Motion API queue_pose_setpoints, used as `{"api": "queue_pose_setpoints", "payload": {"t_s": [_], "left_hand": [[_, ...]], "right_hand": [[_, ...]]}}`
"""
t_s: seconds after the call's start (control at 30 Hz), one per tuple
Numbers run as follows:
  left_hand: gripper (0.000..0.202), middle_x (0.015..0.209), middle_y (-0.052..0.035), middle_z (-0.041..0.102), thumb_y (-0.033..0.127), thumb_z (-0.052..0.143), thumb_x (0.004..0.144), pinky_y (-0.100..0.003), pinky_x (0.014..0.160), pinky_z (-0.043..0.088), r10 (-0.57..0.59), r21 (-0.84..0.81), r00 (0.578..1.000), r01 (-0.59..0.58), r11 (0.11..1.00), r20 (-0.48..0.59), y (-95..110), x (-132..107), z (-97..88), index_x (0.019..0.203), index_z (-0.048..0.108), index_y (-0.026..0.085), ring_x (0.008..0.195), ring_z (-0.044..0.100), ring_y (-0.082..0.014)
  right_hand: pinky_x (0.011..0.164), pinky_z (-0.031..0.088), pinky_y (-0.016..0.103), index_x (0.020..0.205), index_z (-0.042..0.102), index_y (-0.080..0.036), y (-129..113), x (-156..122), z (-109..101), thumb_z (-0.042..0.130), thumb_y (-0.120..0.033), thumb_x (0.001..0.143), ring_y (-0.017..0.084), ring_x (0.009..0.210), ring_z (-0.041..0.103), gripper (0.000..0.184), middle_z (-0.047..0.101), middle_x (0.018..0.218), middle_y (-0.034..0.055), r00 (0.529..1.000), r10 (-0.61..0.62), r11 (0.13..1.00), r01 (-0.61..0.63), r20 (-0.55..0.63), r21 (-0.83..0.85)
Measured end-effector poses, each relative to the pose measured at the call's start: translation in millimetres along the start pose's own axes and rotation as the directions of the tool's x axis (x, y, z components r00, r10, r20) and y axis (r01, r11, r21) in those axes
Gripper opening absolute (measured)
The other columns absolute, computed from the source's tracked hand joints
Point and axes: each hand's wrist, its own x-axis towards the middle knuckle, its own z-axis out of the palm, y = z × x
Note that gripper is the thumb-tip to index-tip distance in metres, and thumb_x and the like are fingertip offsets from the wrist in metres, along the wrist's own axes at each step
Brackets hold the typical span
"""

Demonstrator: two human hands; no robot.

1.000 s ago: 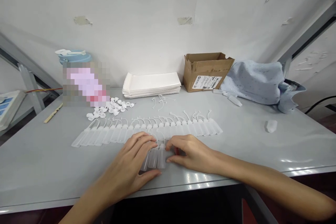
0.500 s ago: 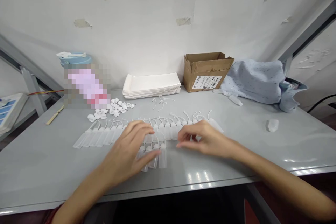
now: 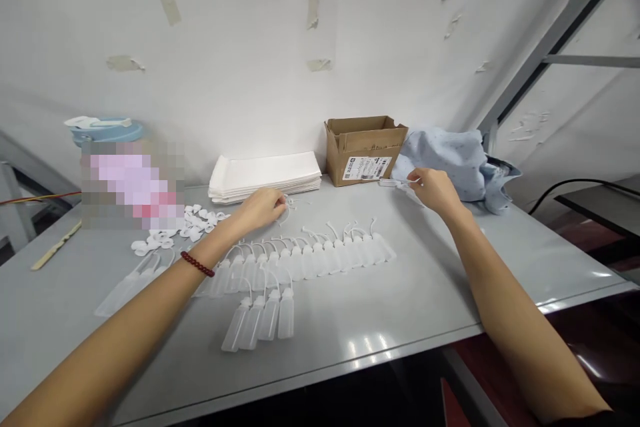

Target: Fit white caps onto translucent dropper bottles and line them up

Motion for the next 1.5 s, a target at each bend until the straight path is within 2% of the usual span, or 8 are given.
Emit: {"api": "queue_pose_setpoints", "payload": {"t_s": [0.33, 0.5, 0.73, 0.87, 1.0, 1.13, 1.23, 1.5], "left_hand": [[0.020, 0.083, -0.0090, 0.068, 0.026, 0.045, 0.079, -0.034, 0.075, 0.044, -0.005, 0.120, 0.992, 0.020, 0.993, -0.126, 24, -28, -12.6, 0.076, 0.063, 0.016, 0.080, 0.060, -0.0241], [0.016, 0.085, -0.0049, 0.068, 0.031, 0.054, 0.081, -0.029, 0.072, 0.046, -0.102, -0.192, 0.950, 0.046, 0.980, -0.295, 42, -55, -19.4, 0.086, 0.062, 0.017, 0.078, 0.060, -0.0178], [0.016, 0.077, -0.0029, 0.068, 0.030, 0.068, 0.074, -0.028, 0.069, 0.048, -0.297, -0.735, 0.954, 0.180, 0.653, -0.030, 49, -74, -13.6, 0.081, 0.067, 0.015, 0.067, 0.058, -0.0122], [0.018, 0.081, -0.0037, 0.070, 0.029, 0.073, 0.072, -0.030, 0.078, 0.050, -0.341, -0.881, 0.937, 0.220, 0.419, 0.072, 56, -77, -10.6, 0.081, 0.069, 0.014, 0.073, 0.062, -0.0121], [0.019, 0.083, -0.0037, 0.072, 0.029, 0.074, 0.072, -0.031, 0.082, 0.051, -0.323, -0.928, 0.940, 0.212, 0.307, 0.108, 64, -80, -6.8, 0.084, 0.069, 0.015, 0.076, 0.065, -0.0127], [0.020, 0.083, -0.0043, 0.072, 0.029, 0.074, 0.073, -0.032, 0.081, 0.052, -0.316, -0.933, 0.940, 0.219, 0.285, 0.125, 71, -81, -0.8, 0.086, 0.069, 0.015, 0.076, 0.066, -0.0139], [0.017, 0.082, -0.0040, 0.072, 0.027, 0.073, 0.074, -0.030, 0.080, 0.052, -0.299, -0.939, 0.941, 0.238, 0.249, 0.159, 77, -82, 3.7, 0.084, 0.069, 0.014, 0.074, 0.066, -0.0131], [0.014, 0.073, -0.0013, 0.071, 0.029, 0.071, 0.077, -0.026, 0.073, 0.052, -0.243, -0.928, 0.958, 0.221, 0.298, 0.151, 90, -90, 13.5, 0.083, 0.068, 0.016, 0.071, 0.066, -0.0124]], "right_hand": [[0.074, 0.045, 0.032, 0.112, 0.064, -0.012, 7, 7, 20, 0.054, -0.014, 0.078, 0.029, 0.100, 0.062, 0.036, 0.068, 0.108, 0.0169, 0.994, -0.007, 0.994, 0.018, 0.105, -0.112], [0.074, 0.045, 0.031, 0.116, 0.061, -0.010, 3, 6, 28, 0.049, -0.007, 0.074, 0.028, 0.098, 0.062, 0.043, 0.068, 0.103, 0.0182, 0.994, -0.030, 0.990, 0.044, 0.110, -0.135], [0.076, 0.045, 0.034, 0.118, 0.056, -0.011, 0, 6, 31, 0.049, -0.009, 0.077, 0.031, 0.101, 0.061, 0.042, 0.067, 0.109, 0.0181, 0.994, -0.035, 0.994, 0.045, 0.099, -0.103], [0.086, 0.045, 0.035, 0.111, 0.059, -0.014, -23, -6, 12, 0.053, -0.015, 0.081, 0.027, 0.104, 0.061, 0.031, 0.068, 0.106, 0.0140, 0.984, -0.162, 0.983, 0.167, -0.069, 0.080], [0.085, 0.048, 0.034, 0.099, 0.062, -0.021, -68, -40, -9, 0.058, -0.025, 0.083, 0.023, 0.095, 0.066, 0.017, 0.071, 0.098, 0.0063, 0.913, -0.258, 0.855, 0.368, -0.316, 0.366], [0.083, 0.053, 0.036, 0.093, 0.064, -0.024, -109, -78, -17, 0.063, -0.029, 0.083, 0.021, 0.089, 0.068, 0.012, 0.073, 0.093, 0.0016, 0.848, -0.387, 0.651, 0.530, -0.363, 0.543], [0.081, 0.056, 0.035, 0.098, 0.063, -0.023, -126, -98, -20, 0.066, -0.028, 0.082, 0.019, 0.085, 0.069, 0.017, 0.074, 0.090, 0.0011, 0.840, -0.424, 0.515, 0.531, -0.338, 0.673], [0.075, 0.058, 0.027, 0.103, 0.061, -0.021, -136, -121, -16, 0.064, -0.016, 0.083, 0.017, 0.083, 0.071, 0.020, 0.074, 0.092, 0.0038, 0.756, -0.528, 0.479, 0.641, -0.386, 0.600]]}}
